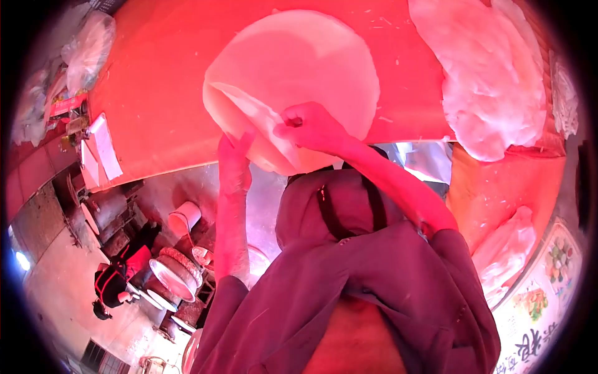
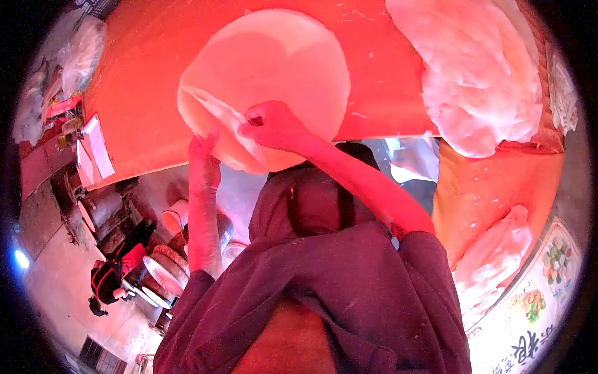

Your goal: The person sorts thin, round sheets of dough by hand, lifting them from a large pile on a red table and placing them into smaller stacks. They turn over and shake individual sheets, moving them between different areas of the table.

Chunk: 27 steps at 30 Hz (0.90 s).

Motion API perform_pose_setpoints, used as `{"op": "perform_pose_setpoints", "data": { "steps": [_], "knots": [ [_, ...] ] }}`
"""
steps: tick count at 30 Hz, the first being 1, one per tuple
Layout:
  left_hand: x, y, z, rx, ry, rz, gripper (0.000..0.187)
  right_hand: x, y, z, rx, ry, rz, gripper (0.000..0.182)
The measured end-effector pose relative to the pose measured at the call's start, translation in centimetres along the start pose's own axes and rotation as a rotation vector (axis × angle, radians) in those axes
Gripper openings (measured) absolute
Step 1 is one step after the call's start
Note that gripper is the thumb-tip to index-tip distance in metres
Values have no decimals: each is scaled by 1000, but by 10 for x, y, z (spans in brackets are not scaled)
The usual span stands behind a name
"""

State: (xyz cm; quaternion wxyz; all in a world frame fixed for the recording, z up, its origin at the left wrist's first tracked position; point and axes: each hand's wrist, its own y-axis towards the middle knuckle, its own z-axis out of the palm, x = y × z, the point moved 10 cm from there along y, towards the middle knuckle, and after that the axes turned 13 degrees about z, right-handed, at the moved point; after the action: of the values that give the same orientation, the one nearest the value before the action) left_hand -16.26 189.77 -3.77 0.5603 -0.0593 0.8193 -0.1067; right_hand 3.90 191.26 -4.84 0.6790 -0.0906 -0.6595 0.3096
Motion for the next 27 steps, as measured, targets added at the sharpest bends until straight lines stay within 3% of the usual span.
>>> {"op": "perform_pose_setpoints", "data": {
  "steps": [1, 4, 7, 9, 11, 13, 15, 18, 19, 21, 24, 25, 27],
  "knots": [
    [3, 1, -11, 17, 317, -26, 46, 3, 0, 4, -17, 43, -3, 26],
    [9, 0, 9, -205, -553, -44, 39, 7, -3, 15, 44, 68, 67, 25],
    [22, -7, -1, -103, -301, -125, 36, 11, -1, 20, 36, -15, 38, 24],
    [22, 12, 1, 192, 366, 407, 27, 19, 2, 17, -112, -156, -124, 23],
    [24, 9, -5, 143, 383, 434, 23, 31, -1, 16, -213, -287, -228, 22],
    [51, -2, -5, -131, -435, -121, 29, 45, -1, 15, -256, -353, -286, 20],
    [35, -9, -10, -162, -505, -127, 35, 69, -3, -12, -275, -256, -346, 19],
    [128, -11, -44, -20, -936, -407, 43, 125, -16, -96, -305, -43, -416, 21],
    [114, -12, -43, -38, -913, -390, 44, 147, -32, -153, -413, -33, -442, 20],
    [76, -14, -38, -72, -868, -354, 48, 196, -60, -268, -698, -95, -500, 17],
    [81, -19, -47, -197, -712, -339, 49, 249, -125, -418, -1249, -370, -457, 15],
    [79, -23, -50, -250, -686, -339, 47, 257, -147, -447, -1406, -483, -423, 15],
    [113, -29, -52, -120, -928, -303, 45, 259, -179, -471, -1593, -681, -392, 16]
  ]
}}
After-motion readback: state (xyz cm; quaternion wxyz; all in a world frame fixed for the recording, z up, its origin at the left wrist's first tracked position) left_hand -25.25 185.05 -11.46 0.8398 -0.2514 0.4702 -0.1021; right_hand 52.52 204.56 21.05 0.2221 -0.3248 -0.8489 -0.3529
